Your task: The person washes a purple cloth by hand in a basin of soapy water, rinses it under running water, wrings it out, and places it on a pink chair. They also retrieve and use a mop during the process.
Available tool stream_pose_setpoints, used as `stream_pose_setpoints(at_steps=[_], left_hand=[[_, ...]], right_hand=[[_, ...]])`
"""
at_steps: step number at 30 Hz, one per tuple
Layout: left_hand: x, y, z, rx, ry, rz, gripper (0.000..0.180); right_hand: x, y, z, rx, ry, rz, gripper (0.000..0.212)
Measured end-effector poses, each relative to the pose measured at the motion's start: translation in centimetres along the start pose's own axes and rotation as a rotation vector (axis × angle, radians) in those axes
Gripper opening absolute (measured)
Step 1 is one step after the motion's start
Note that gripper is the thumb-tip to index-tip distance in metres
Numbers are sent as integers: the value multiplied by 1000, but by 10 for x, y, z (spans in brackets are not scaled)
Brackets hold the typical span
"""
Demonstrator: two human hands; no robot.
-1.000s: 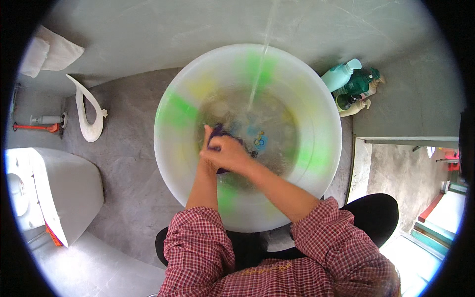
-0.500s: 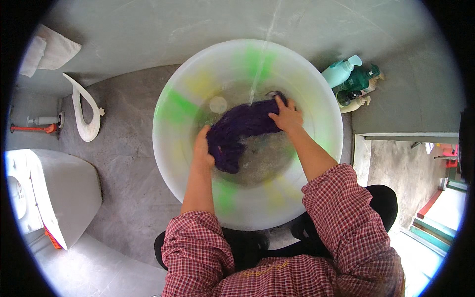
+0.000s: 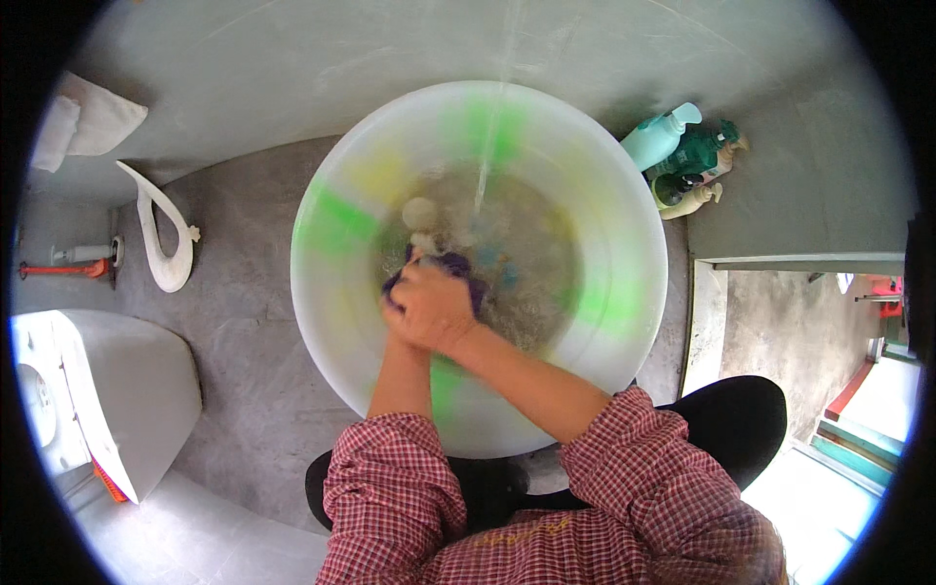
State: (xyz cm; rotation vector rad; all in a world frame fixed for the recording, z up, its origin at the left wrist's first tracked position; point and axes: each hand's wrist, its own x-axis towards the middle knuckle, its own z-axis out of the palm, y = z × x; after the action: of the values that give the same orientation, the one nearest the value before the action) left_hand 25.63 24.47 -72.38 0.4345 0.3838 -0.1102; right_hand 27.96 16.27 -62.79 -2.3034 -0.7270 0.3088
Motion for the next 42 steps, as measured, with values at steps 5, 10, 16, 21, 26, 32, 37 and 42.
stream_pose_setpoints(at_steps=[5,10,16,21,26,32,37,42], left_hand=[[21,-8,33,137,354,-283,33],[0,23,41,47,543,-178,47],[-14,19,17,90,472,-184,80],[-3,15,-19,-134,227,-143,73],[8,-14,-16,500,70,202,55],[22,-5,23,191,286,-330,40],[0,27,12,-9,452,-200,58],[-4,19,-5,139,573,-107,84]], right_hand=[[51,99,-23,-221,7,420,35],[23,190,-56,-311,-21,639,61],[26,138,16,157,-305,561,56],[0,33,19,497,-344,152,41],[5,10,2,-103,45,12,29],[50,128,-38,-265,3,464,37],[20,186,-55,-330,-116,711,61],[32,112,26,485,-329,501,48]])
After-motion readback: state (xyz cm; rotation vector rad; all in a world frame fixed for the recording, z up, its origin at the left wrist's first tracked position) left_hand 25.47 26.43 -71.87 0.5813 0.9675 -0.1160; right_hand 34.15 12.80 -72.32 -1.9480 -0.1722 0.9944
